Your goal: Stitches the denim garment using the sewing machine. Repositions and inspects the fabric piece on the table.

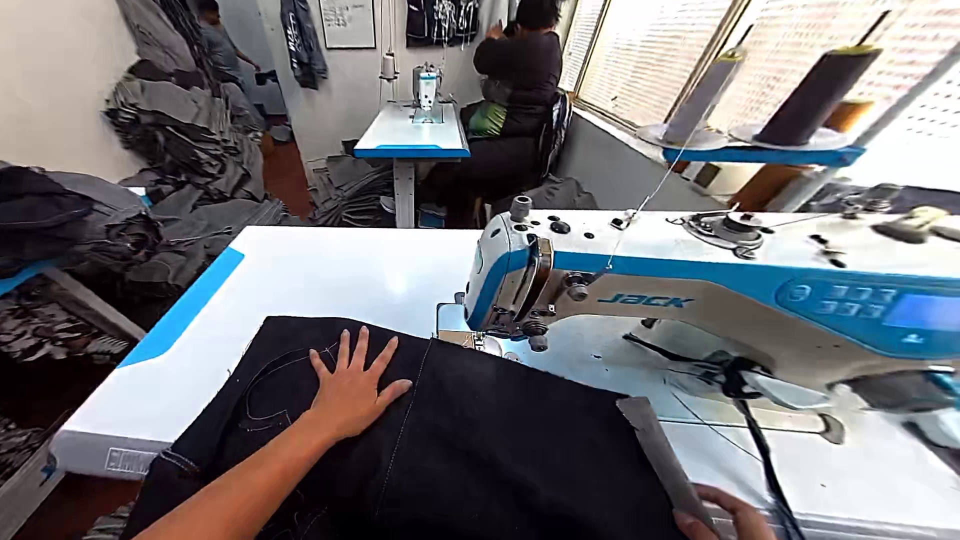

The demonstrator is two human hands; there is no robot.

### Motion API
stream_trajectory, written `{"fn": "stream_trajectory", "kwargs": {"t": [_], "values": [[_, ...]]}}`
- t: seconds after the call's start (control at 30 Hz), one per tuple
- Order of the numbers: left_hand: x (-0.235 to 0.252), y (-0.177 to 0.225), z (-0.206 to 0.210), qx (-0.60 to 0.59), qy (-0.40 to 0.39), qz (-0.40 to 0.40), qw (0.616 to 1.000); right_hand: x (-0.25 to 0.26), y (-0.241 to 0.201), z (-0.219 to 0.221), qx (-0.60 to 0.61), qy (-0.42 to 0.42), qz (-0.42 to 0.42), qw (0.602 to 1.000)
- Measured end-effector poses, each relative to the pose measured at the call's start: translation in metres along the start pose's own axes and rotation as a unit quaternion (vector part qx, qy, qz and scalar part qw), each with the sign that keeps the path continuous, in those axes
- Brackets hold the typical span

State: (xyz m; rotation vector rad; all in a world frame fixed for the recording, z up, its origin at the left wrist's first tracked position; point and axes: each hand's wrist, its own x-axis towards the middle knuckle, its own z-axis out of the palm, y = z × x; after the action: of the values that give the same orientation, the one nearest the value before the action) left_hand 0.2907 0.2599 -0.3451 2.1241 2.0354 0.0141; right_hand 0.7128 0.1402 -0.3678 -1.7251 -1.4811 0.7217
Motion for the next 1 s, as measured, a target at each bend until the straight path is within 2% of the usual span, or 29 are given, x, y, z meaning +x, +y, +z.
{"fn": "stream_trajectory", "kwargs": {"t": [0.1, 0.17, 0.2, 0.27, 0.37, 0.43, 0.5, 0.57, 0.73, 1.0], "values": [[0.010, 0.011, 0.000, 0.010, 0.012, -0.003, 1.000, 0.025, -0.008, -0.012, -0.137, -0.021, -0.040, 0.990], [0.010, 0.012, 0.005, 0.020, 0.035, 0.008, 0.999, 0.037, -0.022, -0.020, -0.225, -0.080, -0.038, 0.970], [0.008, 0.011, 0.009, 0.024, 0.054, 0.031, 0.998, 0.040, -0.031, -0.023, -0.278, -0.103, -0.037, 0.954], [0.002, 0.008, 0.017, 0.020, 0.104, 0.116, 0.988, 0.046, -0.055, -0.026, -0.354, -0.094, -0.058, 0.929], [-0.013, 0.010, 0.023, -0.002, 0.092, 0.198, 0.976, 0.061, -0.085, 0.007, -0.334, -0.052, -0.209, 0.918], [-0.028, 0.011, 0.027, -0.002, 0.104, 0.203, 0.974, 0.076, -0.078, 0.056, -0.266, -0.066, -0.295, 0.915], [-0.043, 0.005, 0.029, 0.010, 0.124, 0.185, 0.975, 0.075, -0.056, 0.096, -0.257, -0.067, -0.334, 0.904], [-0.051, -0.005, 0.031, 0.018, 0.153, 0.157, 0.975, 0.072, -0.045, 0.103, -0.307, -0.044, -0.344, 0.886], [-0.035, -0.006, 0.028, 0.027, 0.118, 0.117, 0.986, 0.091, -0.034, 0.098, -0.332, -0.028, -0.354, 0.874], [0.026, -0.003, 0.008, 0.012, 0.071, 0.085, 0.994, 0.163, -0.047, 0.101, -0.339, -0.095, -0.340, 0.872]]}}
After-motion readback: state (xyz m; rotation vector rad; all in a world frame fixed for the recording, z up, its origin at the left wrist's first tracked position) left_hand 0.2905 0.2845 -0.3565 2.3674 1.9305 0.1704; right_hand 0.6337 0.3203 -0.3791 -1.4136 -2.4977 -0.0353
